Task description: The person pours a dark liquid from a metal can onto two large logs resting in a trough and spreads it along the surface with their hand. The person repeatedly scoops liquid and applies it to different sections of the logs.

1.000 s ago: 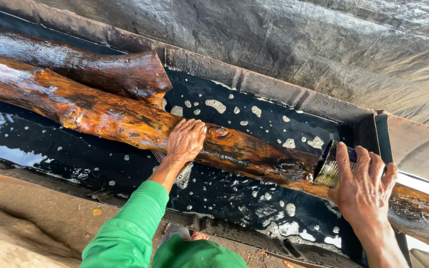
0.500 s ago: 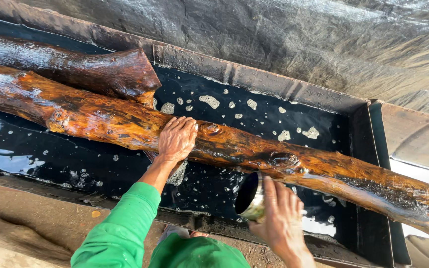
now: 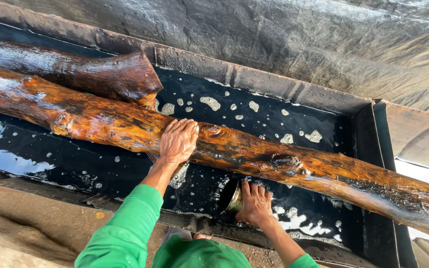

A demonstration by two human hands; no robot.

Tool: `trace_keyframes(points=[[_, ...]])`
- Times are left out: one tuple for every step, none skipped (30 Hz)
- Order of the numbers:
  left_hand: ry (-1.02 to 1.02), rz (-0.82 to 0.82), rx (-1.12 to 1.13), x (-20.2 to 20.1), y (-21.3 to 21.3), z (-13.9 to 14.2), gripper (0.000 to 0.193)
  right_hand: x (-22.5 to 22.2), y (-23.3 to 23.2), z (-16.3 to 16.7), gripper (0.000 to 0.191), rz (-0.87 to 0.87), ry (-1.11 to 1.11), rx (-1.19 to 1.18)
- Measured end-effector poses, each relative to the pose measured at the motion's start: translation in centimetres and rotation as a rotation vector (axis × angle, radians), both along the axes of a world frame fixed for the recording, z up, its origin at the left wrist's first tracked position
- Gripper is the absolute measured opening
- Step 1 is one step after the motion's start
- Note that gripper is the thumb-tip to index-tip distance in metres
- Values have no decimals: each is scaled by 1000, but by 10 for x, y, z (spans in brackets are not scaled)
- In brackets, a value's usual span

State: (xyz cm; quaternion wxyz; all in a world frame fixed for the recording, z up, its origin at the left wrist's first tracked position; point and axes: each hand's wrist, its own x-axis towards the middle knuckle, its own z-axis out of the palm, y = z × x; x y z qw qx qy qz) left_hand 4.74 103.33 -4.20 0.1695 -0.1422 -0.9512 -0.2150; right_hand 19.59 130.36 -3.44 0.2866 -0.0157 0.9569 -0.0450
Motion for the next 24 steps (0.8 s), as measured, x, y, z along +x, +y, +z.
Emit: trace_keyframes(points=[[-5, 4, 2, 0, 0, 0, 42, -4, 0, -5, 125, -3, 6, 5], [-11, 3, 4, 0, 0, 0, 42, -7, 1, -10, 127, -17, -4, 4], [-16, 5, 3, -1, 0, 0, 43, -10, 0, -14, 128, -29, -12, 1], [-22, 7, 3, -1, 0, -1, 43, -13, -1, -19, 130, -40, -21, -3], [-22, 7, -3, -1, 0, -1, 43, -13, -2, -24, 128, -25, -5, -3], [-21, 6, -8, -2, 0, -1, 43, -13, -3, -29, 127, -12, 11, -3], [-21, 4, -12, -2, 0, -1, 44, -13, -5, -33, 125, 0, 28, -2], [-20, 0, -7, -3, 0, -1, 44, -15, -7, -37, 126, 7, 37, -10], [-22, -5, -2, -2, -1, -2, 44, -15, -9, -41, 126, 13, 43, -16], [-24, -9, 4, -2, -1, -2, 44, -14, -11, -43, 126, 20, 49, -22], [-25, -9, 0, -2, -2, -2, 43, -14, -12, -45, 125, 10, 62, -49], [-27, -7, -4, -2, -2, -2, 43, -13, -13, -45, 124, 0, 75, -75], [-28, -5, -11, -2, -3, -3, 43, -13, -15, -45, 123, -8, 89, -104], [-20, -5, -10, -1, -3, -3, 42, -13, -15, -44, 123, -9, 80, -129], [-12, -5, -8, -1, -3, -3, 42, -12, -14, -42, 123, -10, 70, -152], [-6, -4, -4, -1, -3, -4, 42, -11, -13, -39, 123, -9, 58, -174], [6, -3, 1, -1, -3, -4, 42, -10, -12, -36, 123, 14, 87, -245], [16, -4, 5, -1, -4, -5, 41, -9, -9, -32, 123, 36, 116, -317], [27, -5, 10, -1, -4, -5, 41, -8, -7, -29, 123, 58, 145, -389], [18, -4, 14, -1, -4, -6, 41, -7, -5, -26, 121, 65, 157, -442], [11, -4, 18, 0, -5, -6, 41, -6, -4, -22, 120, 72, 170, -495], [7, -4, 21, 0, -5, -6, 40, -5, -4, -19, 119, 80, 188, -548], [6, -8, 34, 0, -5, -5, 40, -3, -6, -16, 117, 69, 191, -579], [3, -13, 46, 1, -6, -4, 40, -1, -7, -13, 114, 57, 192, -609]])
